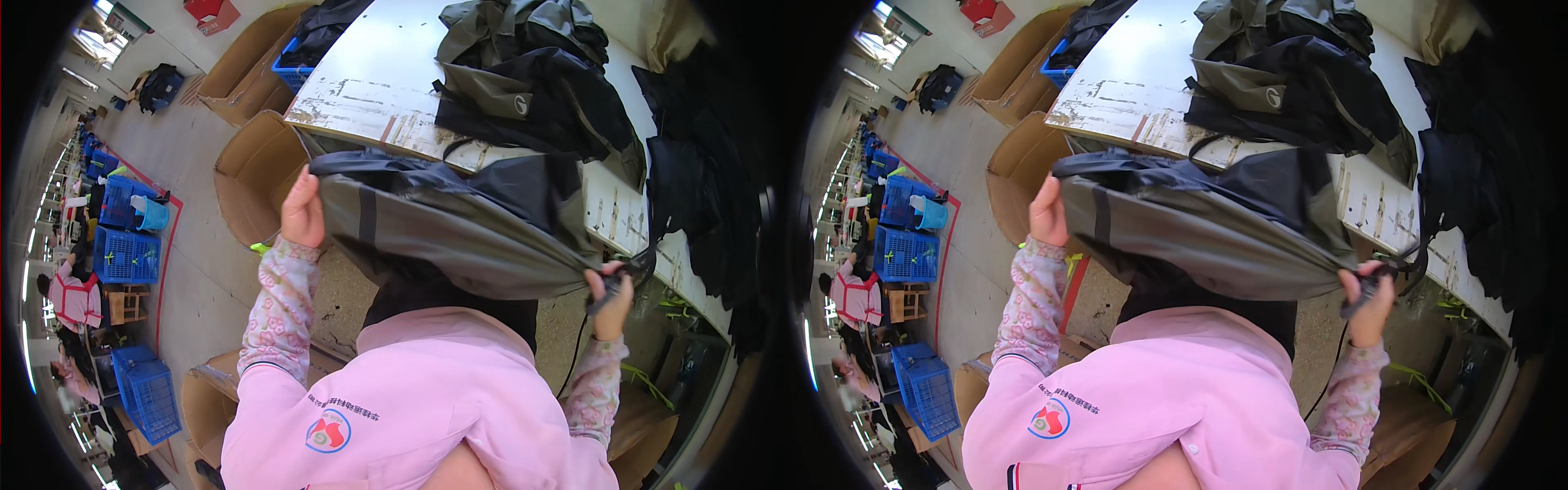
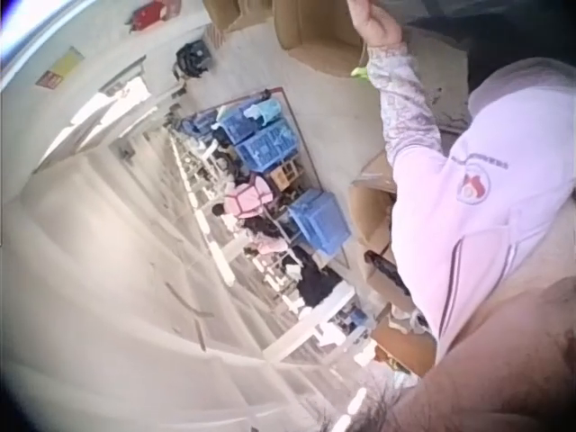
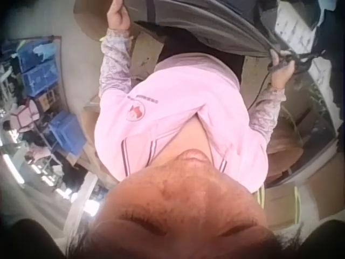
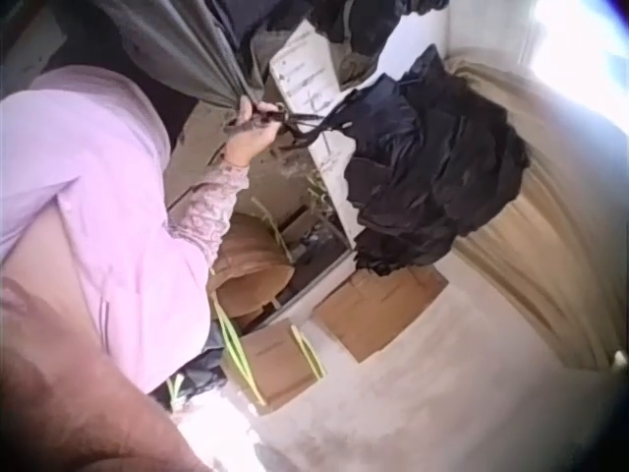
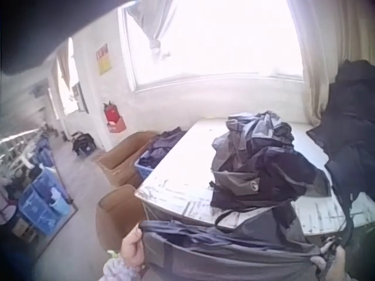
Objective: Inspecting and trimming threads or excess material from dark-colored textile bags or liners at a factory workstation.
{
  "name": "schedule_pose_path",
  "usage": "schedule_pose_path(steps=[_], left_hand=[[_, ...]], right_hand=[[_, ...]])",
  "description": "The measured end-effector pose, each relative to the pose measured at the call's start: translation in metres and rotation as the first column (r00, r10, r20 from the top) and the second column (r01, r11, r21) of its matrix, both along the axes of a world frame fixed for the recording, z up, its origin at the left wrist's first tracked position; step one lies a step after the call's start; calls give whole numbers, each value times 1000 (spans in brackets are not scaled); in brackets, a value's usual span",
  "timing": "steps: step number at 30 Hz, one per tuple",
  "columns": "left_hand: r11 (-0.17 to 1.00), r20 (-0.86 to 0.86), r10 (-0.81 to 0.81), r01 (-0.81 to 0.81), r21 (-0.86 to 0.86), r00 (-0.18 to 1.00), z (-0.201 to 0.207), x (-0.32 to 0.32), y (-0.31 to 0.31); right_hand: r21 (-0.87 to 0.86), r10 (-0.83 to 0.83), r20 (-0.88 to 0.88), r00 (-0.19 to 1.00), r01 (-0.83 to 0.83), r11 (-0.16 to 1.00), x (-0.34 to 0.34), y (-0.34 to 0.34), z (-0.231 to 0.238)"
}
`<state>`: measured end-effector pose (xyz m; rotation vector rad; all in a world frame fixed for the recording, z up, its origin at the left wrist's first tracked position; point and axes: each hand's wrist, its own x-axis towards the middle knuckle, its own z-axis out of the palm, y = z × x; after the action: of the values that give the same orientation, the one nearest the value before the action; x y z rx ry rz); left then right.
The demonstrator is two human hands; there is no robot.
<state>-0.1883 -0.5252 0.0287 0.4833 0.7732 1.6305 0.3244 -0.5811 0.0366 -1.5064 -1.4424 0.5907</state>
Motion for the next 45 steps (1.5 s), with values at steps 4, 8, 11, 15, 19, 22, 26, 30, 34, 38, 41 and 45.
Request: schedule_pose_path(steps=[4,8,11,15,19,22,26,30,34,38,41,45], left_hand=[[938,-10,-258,253,239,966,17,-22,-9],[864,-430,-500,465,-192,752,2,-22,-3],[811,-736,-579,347,-472,351,-5,-7,4],[964,-965,-114,260,-51,236,1,39,7],[809,-993,-84,575,-118,-85,0,88,5],[702,-936,-119,639,-314,-330,-5,97,-12],[732,-894,-148,561,-387,-424,-12,85,-44],[692,-892,-376,565,-450,-251,-16,74,-50],[709,-861,-490,514,-483,-133,-25,79,-33],[773,-953,-136,572,-274,-273,-37,88,-19],[752,-952,-113,602,-270,-285,-44,86,-15],[751,-958,-202,595,-285,-205,-53,73,-18]], right_hand=[[-59,48,-267,963,-66,996,51,-51,54],[-485,21,-24,999,-30,874,60,-78,45],[-494,-98,-16,995,78,866,51,-75,31],[-294,57,-25,998,-62,954,30,-41,34],[-362,415,-55,908,-405,840,-13,-3,7],[-512,495,66,867,-396,762,-32,15,-38],[-403,417,137,898,-334,852,-27,17,-78],[-431,293,-330,897,-419,799,-11,11,-75],[-463,299,-263,917,-392,795,4,10,-54],[-359,351,-369,861,-480,801,-1,9,-61],[-282,506,314,803,-430,858,-11,11,-83],[-201,431,241,870,-390,899,-14,17,-89]])
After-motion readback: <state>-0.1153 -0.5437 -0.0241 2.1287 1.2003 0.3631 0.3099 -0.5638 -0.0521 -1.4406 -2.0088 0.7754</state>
